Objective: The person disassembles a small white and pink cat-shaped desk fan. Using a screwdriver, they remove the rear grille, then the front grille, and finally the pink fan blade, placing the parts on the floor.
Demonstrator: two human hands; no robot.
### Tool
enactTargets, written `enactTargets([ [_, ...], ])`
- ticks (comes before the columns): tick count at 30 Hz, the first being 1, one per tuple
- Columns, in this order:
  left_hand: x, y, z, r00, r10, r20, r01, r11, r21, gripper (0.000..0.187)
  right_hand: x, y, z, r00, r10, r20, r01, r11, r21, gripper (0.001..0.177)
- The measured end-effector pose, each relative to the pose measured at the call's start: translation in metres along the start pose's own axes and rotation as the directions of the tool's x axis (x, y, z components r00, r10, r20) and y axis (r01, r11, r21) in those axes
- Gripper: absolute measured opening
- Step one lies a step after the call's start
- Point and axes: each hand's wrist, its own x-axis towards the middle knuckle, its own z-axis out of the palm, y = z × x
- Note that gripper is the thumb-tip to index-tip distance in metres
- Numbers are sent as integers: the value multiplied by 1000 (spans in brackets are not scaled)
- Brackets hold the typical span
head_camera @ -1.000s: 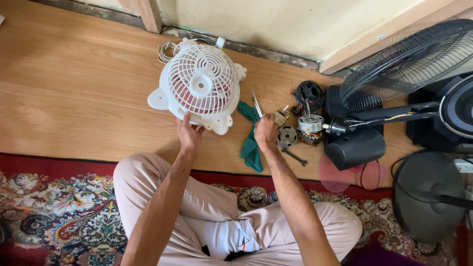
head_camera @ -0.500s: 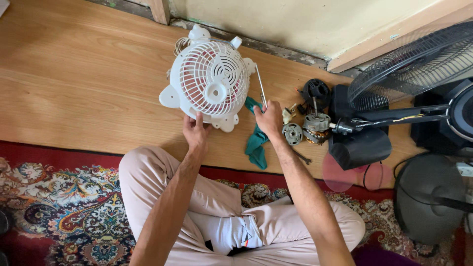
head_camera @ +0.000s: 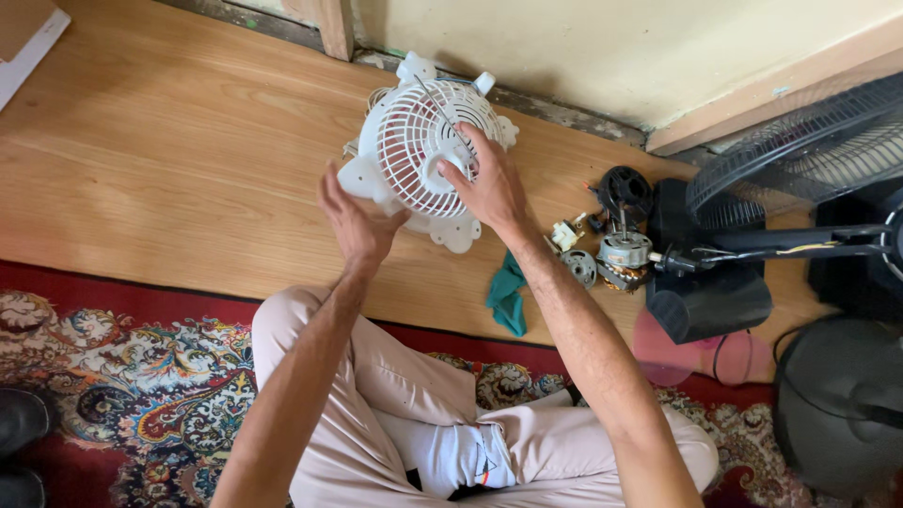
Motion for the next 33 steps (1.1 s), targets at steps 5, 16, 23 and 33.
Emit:
enactTargets([
  [5,28,10,-7,963,101,250,-176,938,298,127,13,13,17,984,157,88,-157,988,-9,66],
  [16,61,1,-17,933,117,339,-217,937,274,100,10,19,26,982,184,51,-183,983,-30,67],
  [23,40,7,-20,917,-51,396,-97,934,345,113,-12,6,44,953,251,167,-242,968,-70,67],
  [33,36,0,-16,936,-52,349,-83,928,363,116,-16,-6,45,985,109,133,-93,988,-126,67],
])
